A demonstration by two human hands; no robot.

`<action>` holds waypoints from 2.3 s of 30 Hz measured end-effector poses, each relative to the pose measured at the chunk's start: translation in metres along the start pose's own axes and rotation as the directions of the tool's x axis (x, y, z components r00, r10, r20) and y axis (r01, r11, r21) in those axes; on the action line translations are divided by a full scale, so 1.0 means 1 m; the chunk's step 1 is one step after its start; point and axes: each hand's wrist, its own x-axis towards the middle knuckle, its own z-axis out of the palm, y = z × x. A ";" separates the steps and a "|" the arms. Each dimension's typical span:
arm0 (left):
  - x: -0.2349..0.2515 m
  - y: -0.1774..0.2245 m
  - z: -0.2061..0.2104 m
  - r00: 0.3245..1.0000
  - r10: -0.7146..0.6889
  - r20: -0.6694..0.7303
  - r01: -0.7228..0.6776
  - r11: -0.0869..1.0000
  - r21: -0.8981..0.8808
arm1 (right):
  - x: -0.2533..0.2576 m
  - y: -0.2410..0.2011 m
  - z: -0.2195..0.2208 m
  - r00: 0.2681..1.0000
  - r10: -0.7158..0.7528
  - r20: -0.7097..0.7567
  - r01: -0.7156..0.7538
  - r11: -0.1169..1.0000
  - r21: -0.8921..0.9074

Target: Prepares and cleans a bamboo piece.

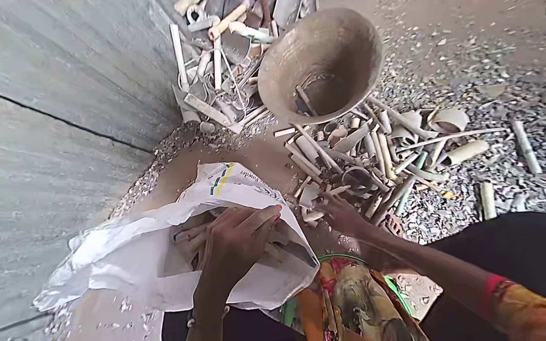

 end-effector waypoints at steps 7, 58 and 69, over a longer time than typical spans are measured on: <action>0.021 0.060 0.040 0.987 -0.126 -0.104 0.109 0.981 -0.161 | -0.077 -0.061 -0.169 0.975 0.068 -0.213 0.043 0.878 0.478; 0.057 0.061 0.073 0.968 -0.248 -0.027 0.209 0.866 -0.454 | -0.026 -0.024 -0.144 0.946 -0.226 -0.232 0.256 0.084 0.963; 0.055 0.066 0.075 0.872 -0.475 0.117 0.401 0.557 -0.727 | -0.037 -0.033 -0.129 0.949 -0.307 -0.074 0.129 0.162 0.978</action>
